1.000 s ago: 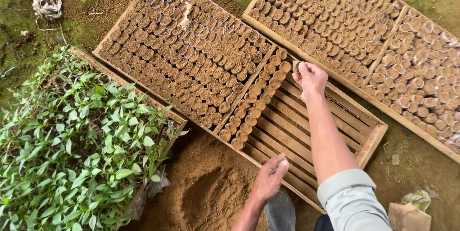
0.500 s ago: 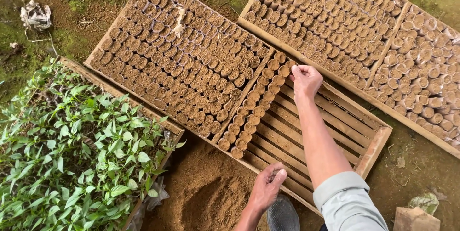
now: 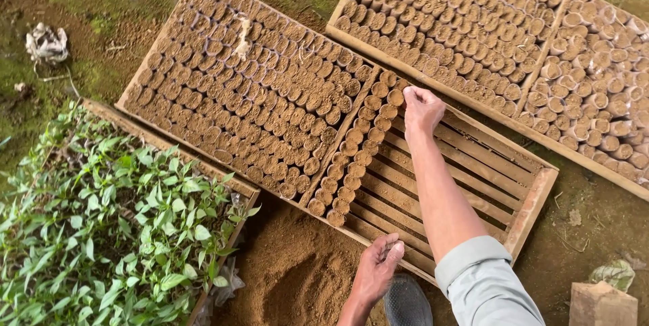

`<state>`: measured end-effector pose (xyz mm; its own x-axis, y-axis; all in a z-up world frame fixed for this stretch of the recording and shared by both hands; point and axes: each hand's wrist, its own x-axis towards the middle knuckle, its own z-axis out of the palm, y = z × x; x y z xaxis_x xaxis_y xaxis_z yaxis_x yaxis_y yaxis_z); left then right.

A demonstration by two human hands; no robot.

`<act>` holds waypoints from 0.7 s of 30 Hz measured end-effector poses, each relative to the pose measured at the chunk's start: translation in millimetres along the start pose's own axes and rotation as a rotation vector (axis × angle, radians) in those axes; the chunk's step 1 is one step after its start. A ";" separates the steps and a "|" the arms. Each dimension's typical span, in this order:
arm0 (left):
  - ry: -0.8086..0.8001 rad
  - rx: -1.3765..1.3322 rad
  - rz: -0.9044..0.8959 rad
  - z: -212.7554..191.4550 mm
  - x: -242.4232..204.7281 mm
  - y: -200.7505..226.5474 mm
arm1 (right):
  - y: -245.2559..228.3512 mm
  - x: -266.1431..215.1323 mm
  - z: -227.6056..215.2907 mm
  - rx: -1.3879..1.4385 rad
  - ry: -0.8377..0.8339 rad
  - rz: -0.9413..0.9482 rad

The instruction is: Filling small paper tubes with soil and planting seeds into them before arranging them in a wooden tray.

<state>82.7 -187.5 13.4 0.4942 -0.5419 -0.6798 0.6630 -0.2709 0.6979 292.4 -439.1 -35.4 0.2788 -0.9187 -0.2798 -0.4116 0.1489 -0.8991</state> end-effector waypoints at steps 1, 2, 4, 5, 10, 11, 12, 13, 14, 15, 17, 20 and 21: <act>-0.008 0.011 0.000 0.3 0.5 1.9 | -1.1 0.4 0.6 0.007 0.011 0.003; 0.001 0.012 -0.031 0.7 -0.2 3.1 | -1.1 -0.1 0.8 0.002 0.007 0.008; 0.002 0.026 -0.062 1.8 -0.6 5.3 | -0.5 -0.6 -0.5 0.005 0.014 0.018; 0.014 0.047 -0.064 2.3 -0.5 6.3 | 0.1 -0.9 -1.7 0.017 -0.002 -0.003; 0.019 0.012 -0.040 3.8 -1.1 2.3 | 3.7 -1.7 -4.3 -0.014 -0.015 -0.032; 0.018 0.012 -0.032 4.0 -1.8 2.4 | 5.7 -1.3 -4.9 -0.005 -0.027 -0.055; 0.017 0.011 -0.021 4.0 -1.6 3.2 | 6.6 -0.2 -4.3 0.005 -0.040 -0.081; 0.014 0.020 -0.017 4.7 -3.2 3.2 | 2.6 -3.1 -5.7 0.014 -0.035 -0.081; 0.013 -0.008 -0.034 5.2 -3.9 3.4 | -2.2 -5.5 -6.3 0.017 -0.042 -0.053; 0.012 -0.036 -0.051 5.7 -4.7 3.6 | -7.1 -8.0 -7.0 0.020 -0.050 -0.025; 0.017 -0.024 -0.061 7.3 -4.2 3.0 | -8.9 -7.6 -6.9 -0.001 -0.047 -0.017; 0.009 0.030 -0.072 6.8 -3.9 2.0 | -9.9 -8.4 -8.1 -0.006 -0.048 -0.018; -0.002 0.071 -0.072 5.9 -4.0 1.5 | -9.7 -9.2 -8.4 0.009 -0.054 -0.028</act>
<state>78.4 -190.5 18.5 0.4455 -0.5204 -0.7285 0.6554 -0.3648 0.6614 286.5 -435.2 -21.3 0.3365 -0.9015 -0.2722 -0.3956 0.1270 -0.9096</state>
